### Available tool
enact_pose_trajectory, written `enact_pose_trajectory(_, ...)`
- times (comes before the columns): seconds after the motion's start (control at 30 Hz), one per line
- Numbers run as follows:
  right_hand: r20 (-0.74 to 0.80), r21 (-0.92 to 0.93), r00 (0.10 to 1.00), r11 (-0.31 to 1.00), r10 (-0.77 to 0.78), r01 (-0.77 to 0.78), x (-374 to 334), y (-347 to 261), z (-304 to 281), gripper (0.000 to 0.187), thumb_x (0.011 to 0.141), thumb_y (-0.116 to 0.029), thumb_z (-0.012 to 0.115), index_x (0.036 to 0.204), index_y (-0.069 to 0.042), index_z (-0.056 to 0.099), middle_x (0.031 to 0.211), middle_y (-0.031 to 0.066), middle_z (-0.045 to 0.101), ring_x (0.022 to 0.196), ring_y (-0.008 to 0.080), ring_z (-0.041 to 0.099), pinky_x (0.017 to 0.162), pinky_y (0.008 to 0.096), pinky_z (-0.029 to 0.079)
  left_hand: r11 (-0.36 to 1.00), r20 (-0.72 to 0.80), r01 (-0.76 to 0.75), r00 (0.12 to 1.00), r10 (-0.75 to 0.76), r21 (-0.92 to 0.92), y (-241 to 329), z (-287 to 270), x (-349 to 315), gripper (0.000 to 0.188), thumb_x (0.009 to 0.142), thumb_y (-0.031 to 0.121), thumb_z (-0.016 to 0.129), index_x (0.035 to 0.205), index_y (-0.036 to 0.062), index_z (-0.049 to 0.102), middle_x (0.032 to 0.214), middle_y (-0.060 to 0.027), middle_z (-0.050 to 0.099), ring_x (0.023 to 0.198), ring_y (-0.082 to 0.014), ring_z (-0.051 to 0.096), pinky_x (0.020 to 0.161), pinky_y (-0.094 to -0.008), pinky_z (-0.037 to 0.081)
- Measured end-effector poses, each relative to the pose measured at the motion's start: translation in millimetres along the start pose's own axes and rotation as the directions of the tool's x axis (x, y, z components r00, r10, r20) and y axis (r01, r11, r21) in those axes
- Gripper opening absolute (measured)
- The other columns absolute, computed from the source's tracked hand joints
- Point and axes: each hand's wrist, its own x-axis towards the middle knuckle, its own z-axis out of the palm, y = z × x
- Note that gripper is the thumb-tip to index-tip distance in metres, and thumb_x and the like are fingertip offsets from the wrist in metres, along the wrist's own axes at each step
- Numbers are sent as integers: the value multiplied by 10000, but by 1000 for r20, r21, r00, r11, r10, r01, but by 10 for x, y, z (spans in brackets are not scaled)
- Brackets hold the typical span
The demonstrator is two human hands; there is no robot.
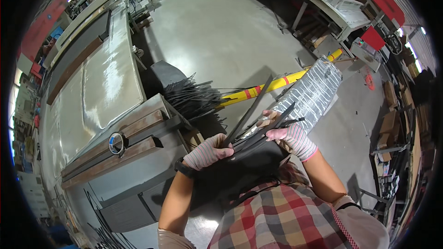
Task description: The person positions a foam sheet on a machine, secures it with wooden blocks, and operates the control panel. After the machine cuts the foam, the person gathers the resulting foam strips and bundles them together by hand.
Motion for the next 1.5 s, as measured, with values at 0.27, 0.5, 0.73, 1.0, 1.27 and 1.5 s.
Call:
enact_pose_trajectory(0.27, 130, 101, 987, 989, 91, -105, 81, -149, 140, 654, 780, -63, 700, 1340, 29, 374, 1103, 127, 593, 962, 183, 596, 820, 290, 488, 694, -253, 121, 963, 91, 710, 314, 456, -279, 513, 767, 207, 699, 1199, 51, 471, 1029, -188, 616, 1026, -324, 589, 897, -387, 443)
enact_pose_trajectory(0.5, 588, -253, 808, 954, 19, 161, 419, 484, 969, 765, 709, -67, 748, 1357, -45, 342, 1199, 67, 477, 929, 109, 480, 761, 220, 431, 826, -602, -51, 660, 450, 561, 31, 442, -729, 363, 839, 100, 657, 1164, 26, 515, 1042, -56, 581, 917, -116, 534, 801, -264, 459)
enact_pose_trajectory(0.73, 445, -311, 798, 906, 406, -287, 612, 594, 1161, 239, 777, -104, 660, 996, -21, 611, 802, 36, 595, 641, 94, 559, 539, 240, 443, 390, -787, 722, 347, 511, 572, -509, 203, -1550, 619, 766, 255, 697, 1319, 120, 454, 1304, -124, 488, 1246, -346, 406, 1020, -452, 324)
enact_pose_trajectory(1.0, 362, -369, 827, 880, 431, -298, 357, 115, 157, 277, 825, -149, 608, 1075, -34, 579, 881, 39, 630, 646, 76, 549, 566, 193, 448, 283, -594, 523, 729, 339, 804, -381, 613, -1055, 486, 706, 243, 697, 1167, 153, 570, 1065, -59, 561, 1045, -272, 506, 984, -439, 345)
enact_pose_trajectory(1.27, 114, -100, 922, 928, 370, -360, 122, 300, -212, 359, 863, -162, 609, 1190, -49, 513, 986, 64, 636, 621, 68, 552, 541, 181, 449, 252, -530, 467, 759, 377, 848, -297, 688, -727, 434, 630, 254, 763, 1028, 172, 612, 1009, -33, 576, 1018, -256, 526, 918, -417, 373)
enact_pose_trajectory(1.5, -17, -101, 967, 962, 254, -254, -27, 356, -144, 365, 863, -195, 606, 1182, -39, 520, 1010, 66, 632, 611, 60, 537, 550, 189, 452, 276, -493, 536, 844, -212, 798, 201, 468, -455, 545, 610, 449, 789, 975, 90, 603, 1003, -116, 634, 1011, -295, 589, 868, -403, 433)
